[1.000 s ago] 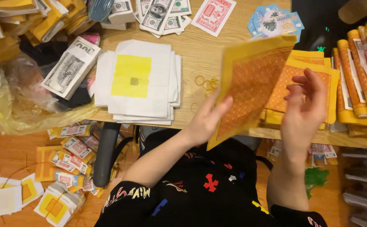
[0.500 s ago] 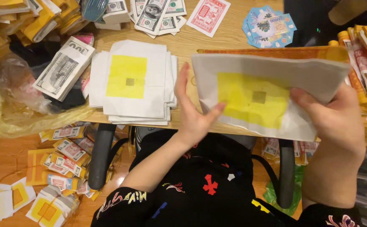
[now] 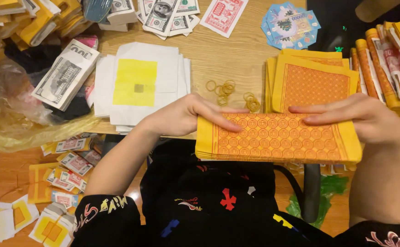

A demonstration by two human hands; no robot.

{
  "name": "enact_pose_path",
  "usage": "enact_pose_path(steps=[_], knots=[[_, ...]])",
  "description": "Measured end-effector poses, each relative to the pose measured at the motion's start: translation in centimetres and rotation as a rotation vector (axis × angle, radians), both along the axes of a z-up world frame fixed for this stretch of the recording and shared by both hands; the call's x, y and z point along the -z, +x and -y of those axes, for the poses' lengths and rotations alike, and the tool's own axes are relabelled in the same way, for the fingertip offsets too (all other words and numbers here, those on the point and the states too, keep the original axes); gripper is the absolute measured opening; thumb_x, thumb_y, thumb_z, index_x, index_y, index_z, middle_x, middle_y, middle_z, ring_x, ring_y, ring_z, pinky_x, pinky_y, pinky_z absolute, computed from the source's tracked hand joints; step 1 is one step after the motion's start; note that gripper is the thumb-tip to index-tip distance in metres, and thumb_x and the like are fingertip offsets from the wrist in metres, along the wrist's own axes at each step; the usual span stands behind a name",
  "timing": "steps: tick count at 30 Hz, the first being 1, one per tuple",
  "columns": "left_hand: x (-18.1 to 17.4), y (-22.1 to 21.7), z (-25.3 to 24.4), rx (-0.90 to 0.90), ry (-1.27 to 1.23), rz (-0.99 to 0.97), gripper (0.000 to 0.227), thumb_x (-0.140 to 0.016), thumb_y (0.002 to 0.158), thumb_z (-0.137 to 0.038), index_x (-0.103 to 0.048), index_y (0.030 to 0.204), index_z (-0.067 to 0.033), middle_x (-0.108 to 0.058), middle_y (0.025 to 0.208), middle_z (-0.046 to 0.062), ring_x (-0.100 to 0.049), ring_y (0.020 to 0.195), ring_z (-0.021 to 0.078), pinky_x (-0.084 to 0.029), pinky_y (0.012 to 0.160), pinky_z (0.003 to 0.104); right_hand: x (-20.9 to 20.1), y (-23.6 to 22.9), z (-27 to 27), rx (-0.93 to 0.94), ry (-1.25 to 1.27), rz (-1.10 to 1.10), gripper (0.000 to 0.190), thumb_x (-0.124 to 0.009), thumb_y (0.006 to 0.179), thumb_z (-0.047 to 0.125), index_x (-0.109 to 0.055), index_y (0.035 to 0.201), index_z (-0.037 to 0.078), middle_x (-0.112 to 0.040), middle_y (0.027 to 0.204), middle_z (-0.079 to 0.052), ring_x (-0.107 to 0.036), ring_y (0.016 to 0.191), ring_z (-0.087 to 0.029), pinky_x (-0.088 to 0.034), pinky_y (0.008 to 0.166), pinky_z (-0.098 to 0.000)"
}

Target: The person organizes various stacks of paper goods and play currency by hand, placing specific sheets into white paper envelopes and folding them together with larger yellow sheets. They handle multiple different denominations of play money and patterned paper sheets, combining them before placing the assembled items into bags.

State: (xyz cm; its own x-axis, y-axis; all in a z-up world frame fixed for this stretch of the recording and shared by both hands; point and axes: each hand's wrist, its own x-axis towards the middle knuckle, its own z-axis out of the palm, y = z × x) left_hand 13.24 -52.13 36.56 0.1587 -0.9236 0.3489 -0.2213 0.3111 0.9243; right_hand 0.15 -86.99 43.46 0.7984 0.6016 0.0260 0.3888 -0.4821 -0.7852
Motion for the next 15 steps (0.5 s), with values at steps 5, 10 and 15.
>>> enact_pose_path(steps=[5,10,15], knots=[[0.7,0.2,0.6,-0.165,0.180,-0.222,0.038,-0.060,0.093,-0.005,-0.057,0.131,-0.0110,-0.057,0.136,0.010,-0.052,0.129,0.0158,-0.040,0.112,0.026,2.4,0.3,4.0,0.264,0.019,-0.108,0.046,-0.068,0.073,0.019,-0.068,0.115,0.001,-0.073,0.115,-0.015,-0.074,0.107,-0.024,-0.066,0.089,-0.0353],[1.8,0.3,0.0,-0.079,0.188,-0.393,0.029,-0.054,0.086,-0.005,-0.065,0.113,-0.0038,-0.068,0.109,0.013,-0.067,0.101,0.0236,-0.065,0.072,0.030,2.6,0.3,3.3,0.435,0.194,-0.189,0.048,-0.063,0.078,0.010,-0.054,0.125,0.002,-0.057,0.132,-0.020,-0.059,0.125,-0.036,-0.058,0.100,-0.0514],[0.9,-0.2,0.1,0.265,0.072,-0.196,0.046,-0.057,0.098,-0.006,-0.043,0.142,-0.0046,-0.038,0.153,0.015,-0.034,0.147,0.0249,-0.039,0.119,0.035,0.3,2.1,3.1,0.038,0.166,-0.104,0.019,-0.061,0.083,0.014,-0.078,0.091,0.009,-0.075,0.108,-0.018,-0.074,0.113,-0.037,-0.074,0.075,-0.0345]])
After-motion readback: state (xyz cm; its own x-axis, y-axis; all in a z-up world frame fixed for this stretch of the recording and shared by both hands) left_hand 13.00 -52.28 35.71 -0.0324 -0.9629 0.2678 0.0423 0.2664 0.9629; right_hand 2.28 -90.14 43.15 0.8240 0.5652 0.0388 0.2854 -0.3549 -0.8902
